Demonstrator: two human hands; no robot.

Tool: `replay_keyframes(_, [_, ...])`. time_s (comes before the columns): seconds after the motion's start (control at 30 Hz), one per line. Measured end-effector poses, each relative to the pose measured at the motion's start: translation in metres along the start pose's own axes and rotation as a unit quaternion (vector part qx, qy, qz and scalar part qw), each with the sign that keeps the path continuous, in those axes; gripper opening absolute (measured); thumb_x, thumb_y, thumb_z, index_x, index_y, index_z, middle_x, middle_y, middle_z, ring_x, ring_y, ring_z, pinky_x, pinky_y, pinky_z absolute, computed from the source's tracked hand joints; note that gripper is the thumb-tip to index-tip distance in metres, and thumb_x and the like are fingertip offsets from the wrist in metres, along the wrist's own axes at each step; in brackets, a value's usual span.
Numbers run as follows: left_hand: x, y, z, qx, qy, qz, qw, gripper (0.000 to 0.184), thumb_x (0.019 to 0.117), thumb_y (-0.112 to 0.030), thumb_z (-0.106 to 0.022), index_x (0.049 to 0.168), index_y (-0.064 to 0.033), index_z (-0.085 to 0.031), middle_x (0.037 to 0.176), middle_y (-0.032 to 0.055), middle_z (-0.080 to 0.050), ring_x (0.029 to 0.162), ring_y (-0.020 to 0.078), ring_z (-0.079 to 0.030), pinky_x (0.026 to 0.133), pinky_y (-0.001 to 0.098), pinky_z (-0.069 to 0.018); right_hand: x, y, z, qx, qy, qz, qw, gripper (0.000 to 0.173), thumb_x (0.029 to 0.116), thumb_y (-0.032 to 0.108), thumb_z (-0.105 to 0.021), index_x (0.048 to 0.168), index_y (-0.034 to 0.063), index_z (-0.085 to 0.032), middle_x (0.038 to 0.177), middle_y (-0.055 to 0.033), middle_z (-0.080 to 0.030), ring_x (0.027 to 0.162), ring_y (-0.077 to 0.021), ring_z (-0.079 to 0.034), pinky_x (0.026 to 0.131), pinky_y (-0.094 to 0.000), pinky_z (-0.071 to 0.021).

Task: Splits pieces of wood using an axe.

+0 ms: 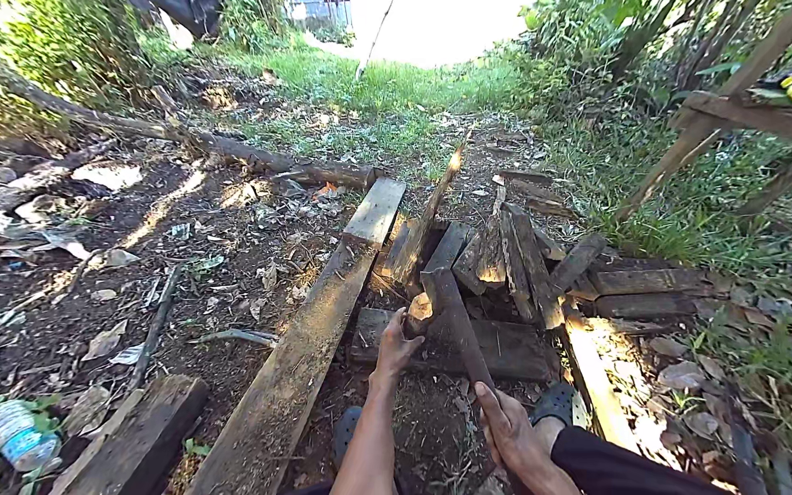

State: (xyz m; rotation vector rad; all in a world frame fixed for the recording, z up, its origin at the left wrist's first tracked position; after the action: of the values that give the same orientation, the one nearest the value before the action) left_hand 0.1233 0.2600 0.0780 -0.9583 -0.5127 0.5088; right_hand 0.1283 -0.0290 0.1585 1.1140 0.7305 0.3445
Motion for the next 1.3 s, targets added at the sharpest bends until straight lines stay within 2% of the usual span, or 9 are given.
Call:
replay_keyframes(0.17, [0.000, -0.005, -0.001, 0.076, -0.006, 0.042, 0.996, 0.057, 0.0809, -0.024, -0.084, 0.132, -0.0073, -0.065, 0.120, 0.0110, -0.073, 0.111, 0.0247, -0.071, 0.100, 0.0506, -0.0560, -0.005, -0.001, -0.002, -0.005, 0.003, 0.013, 1.000, 0.077, 0.0913, 0.084, -0.037, 0.089, 0.0115, -0.061, 0.054, -0.0046, -0.054, 0.038, -0.0189, -0.052, 0.038, -0.0367, -0.0493])
replay_keyframes(0.33, [0.002, -0.002, 0.004, 0.091, 0.018, 0.070, 0.993, 0.056, 0.0818, -0.026, -0.083, 0.133, -0.0125, -0.065, 0.120, 0.0081, -0.074, 0.110, 0.0232, -0.072, 0.099, 0.0509, -0.0568, -0.028, 0.038, 0.003, 0.075, 0.012, 0.032, 0.997, 0.076, 0.0983, 0.077, -0.030, 0.098, 0.0073, -0.061, 0.056, -0.0050, -0.056, 0.039, -0.0185, -0.055, 0.038, -0.0343, -0.0516])
replay_keyframes(0.47, [0.001, 0.000, 0.003, 0.083, 0.012, 0.058, 0.995, 0.056, 0.0807, -0.026, -0.083, 0.132, -0.0106, -0.066, 0.118, 0.0085, -0.074, 0.109, 0.0220, -0.072, 0.099, 0.0495, -0.0571, -0.047, 0.094, 0.015, 0.154, -0.044, 0.222, 0.962, 0.071, 0.0946, 0.078, -0.038, 0.095, 0.0106, -0.060, 0.053, 0.0011, -0.053, 0.038, -0.0121, -0.052, 0.035, -0.0313, -0.0497])
replay_keyframes(0.67, [0.005, 0.000, 0.002, 0.089, 0.008, 0.053, 0.995, 0.056, 0.0811, -0.027, -0.083, 0.131, -0.0103, -0.067, 0.116, 0.0083, -0.075, 0.107, 0.0215, -0.072, 0.098, 0.0485, -0.0577, -0.056, 0.167, 0.038, 0.244, -0.043, 0.515, 0.821, 0.061, 0.0949, 0.076, -0.043, 0.101, 0.0200, -0.066, 0.064, 0.0010, -0.060, 0.046, -0.0126, -0.057, 0.043, -0.0295, -0.0534])
replay_keyframes(0.73, [0.006, 0.001, 0.002, 0.093, 0.007, 0.054, 0.994, 0.055, 0.0809, -0.027, -0.083, 0.131, -0.0097, -0.067, 0.116, 0.0082, -0.075, 0.107, 0.0213, -0.072, 0.098, 0.0478, -0.0577, -0.046, 0.143, 0.032, 0.223, -0.065, 0.473, 0.850, 0.060, 0.0941, 0.077, -0.045, 0.098, 0.0205, -0.066, 0.063, 0.0024, -0.059, 0.047, -0.0118, -0.057, 0.045, -0.0292, -0.0526])
replay_keyframes(0.83, [0.004, -0.001, 0.005, 0.102, 0.004, 0.052, 0.993, 0.051, 0.0802, -0.029, -0.083, 0.126, -0.0120, -0.069, 0.110, 0.0065, -0.076, 0.101, 0.0216, -0.073, 0.092, 0.0509, -0.0593, -0.012, 0.036, 0.008, 0.054, -0.070, 0.176, 0.980, 0.072, 0.0916, 0.082, -0.042, 0.085, 0.0135, -0.061, 0.054, 0.0011, -0.051, 0.040, -0.0129, -0.050, 0.039, -0.0340, -0.0484])
replay_keyframes(0.9, [0.004, -0.009, 0.001, 0.105, 0.015, 0.049, 0.993, 0.049, 0.0802, -0.029, -0.083, 0.125, -0.0134, -0.070, 0.108, 0.0061, -0.076, 0.098, 0.0229, -0.073, 0.090, 0.0529, -0.0593, 0.006, -0.014, 0.003, -0.035, -0.048, 0.038, 0.997, 0.083, 0.0889, 0.088, -0.031, 0.085, 0.0118, -0.063, 0.055, -0.0042, -0.053, 0.041, -0.0202, -0.052, 0.042, -0.0421, -0.0502])
replay_keyframes(1.03, [-0.002, -0.011, -0.004, 0.119, 0.032, 0.072, 0.990, 0.059, 0.0852, -0.028, -0.079, 0.139, -0.0109, -0.062, 0.121, 0.0109, -0.073, 0.109, 0.0277, -0.071, 0.097, 0.0553, -0.0565, 0.006, -0.012, -0.001, -0.027, -0.035, 0.002, 0.999, 0.080, 0.0919, 0.085, -0.031, 0.086, 0.0113, -0.062, 0.055, -0.0059, -0.053, 0.040, -0.0216, -0.053, 0.041, -0.0414, -0.0507])
replay_keyframes(1.3, [-0.003, -0.006, -0.001, 0.118, 0.008, 0.062, 0.991, 0.060, 0.0839, -0.029, -0.081, 0.138, -0.0096, -0.063, 0.123, 0.0098, -0.073, 0.113, 0.0254, -0.071, 0.100, 0.0524, -0.0560, 0.000, 0.003, -0.004, 0.005, 0.004, 0.019, 1.000, 0.075, 0.0948, 0.081, -0.034, 0.091, 0.0107, -0.062, 0.055, -0.0051, -0.054, 0.040, -0.0195, -0.053, 0.039, -0.0369, -0.0500])
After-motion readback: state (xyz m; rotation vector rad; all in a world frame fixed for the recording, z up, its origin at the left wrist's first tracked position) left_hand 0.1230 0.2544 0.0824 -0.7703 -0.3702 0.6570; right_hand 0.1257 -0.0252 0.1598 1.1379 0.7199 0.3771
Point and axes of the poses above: each hand's wrist, its own x-axis towards the middle knuckle, its own z-axis out of the back of the hand, y = z × x, the point moved 5 cm from there along x, towards the middle knuckle
